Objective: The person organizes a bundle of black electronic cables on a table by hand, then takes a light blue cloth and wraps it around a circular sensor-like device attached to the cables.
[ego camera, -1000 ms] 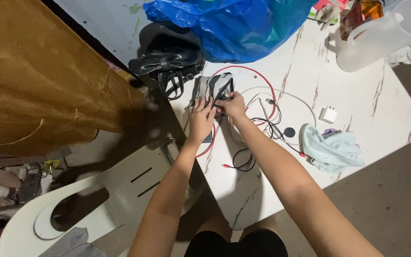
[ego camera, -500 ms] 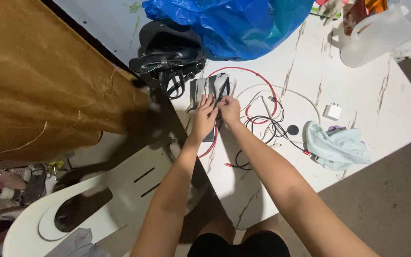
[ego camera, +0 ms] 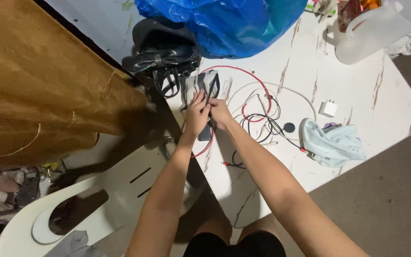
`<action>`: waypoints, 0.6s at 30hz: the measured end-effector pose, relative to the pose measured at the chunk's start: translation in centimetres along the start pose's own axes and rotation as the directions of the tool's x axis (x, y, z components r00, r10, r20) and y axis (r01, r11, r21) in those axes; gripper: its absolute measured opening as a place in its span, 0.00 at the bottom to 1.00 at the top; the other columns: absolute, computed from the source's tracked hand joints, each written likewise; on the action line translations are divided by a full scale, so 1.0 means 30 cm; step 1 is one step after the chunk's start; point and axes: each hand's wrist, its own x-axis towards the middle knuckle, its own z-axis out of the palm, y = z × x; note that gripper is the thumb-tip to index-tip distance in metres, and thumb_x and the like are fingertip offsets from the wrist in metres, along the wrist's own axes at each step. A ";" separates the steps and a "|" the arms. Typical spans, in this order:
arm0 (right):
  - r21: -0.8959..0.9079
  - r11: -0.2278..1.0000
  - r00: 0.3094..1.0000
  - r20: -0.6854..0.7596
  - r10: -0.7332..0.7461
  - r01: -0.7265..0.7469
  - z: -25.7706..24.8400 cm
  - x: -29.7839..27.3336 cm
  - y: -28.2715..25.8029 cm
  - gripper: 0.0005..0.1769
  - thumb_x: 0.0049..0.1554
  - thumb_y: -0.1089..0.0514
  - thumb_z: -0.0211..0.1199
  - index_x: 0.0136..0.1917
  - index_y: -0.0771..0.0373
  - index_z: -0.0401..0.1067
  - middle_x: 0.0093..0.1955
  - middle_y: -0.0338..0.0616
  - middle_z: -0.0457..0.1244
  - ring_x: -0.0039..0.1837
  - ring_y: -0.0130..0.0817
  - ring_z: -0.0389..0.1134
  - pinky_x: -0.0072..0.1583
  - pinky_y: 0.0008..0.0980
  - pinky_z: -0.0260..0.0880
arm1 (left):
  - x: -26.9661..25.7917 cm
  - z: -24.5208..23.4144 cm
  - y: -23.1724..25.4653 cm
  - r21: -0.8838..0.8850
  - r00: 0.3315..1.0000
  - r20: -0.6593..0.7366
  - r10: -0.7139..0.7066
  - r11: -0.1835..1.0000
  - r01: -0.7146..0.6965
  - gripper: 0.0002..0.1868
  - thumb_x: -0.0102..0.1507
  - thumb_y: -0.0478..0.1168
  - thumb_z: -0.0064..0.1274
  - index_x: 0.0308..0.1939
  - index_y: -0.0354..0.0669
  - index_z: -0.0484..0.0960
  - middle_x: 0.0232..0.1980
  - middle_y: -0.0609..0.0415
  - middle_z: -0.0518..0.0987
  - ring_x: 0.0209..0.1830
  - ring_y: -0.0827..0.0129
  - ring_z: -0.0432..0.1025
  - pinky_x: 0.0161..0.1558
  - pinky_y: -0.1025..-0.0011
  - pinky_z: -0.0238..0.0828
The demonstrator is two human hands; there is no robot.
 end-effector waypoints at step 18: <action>-0.315 0.949 0.951 -0.295 -0.092 -0.006 -0.428 -0.558 -0.086 0.12 0.62 0.63 0.59 0.56 0.69 0.78 0.45 0.38 0.68 0.47 0.24 0.64 0.50 0.25 0.65 | 0.028 0.022 0.094 0.391 0.978 0.188 0.086 0.908 -0.154 0.33 0.63 0.39 0.57 0.70 0.36 0.66 0.72 0.41 0.67 0.78 0.44 0.52 0.76 0.49 0.40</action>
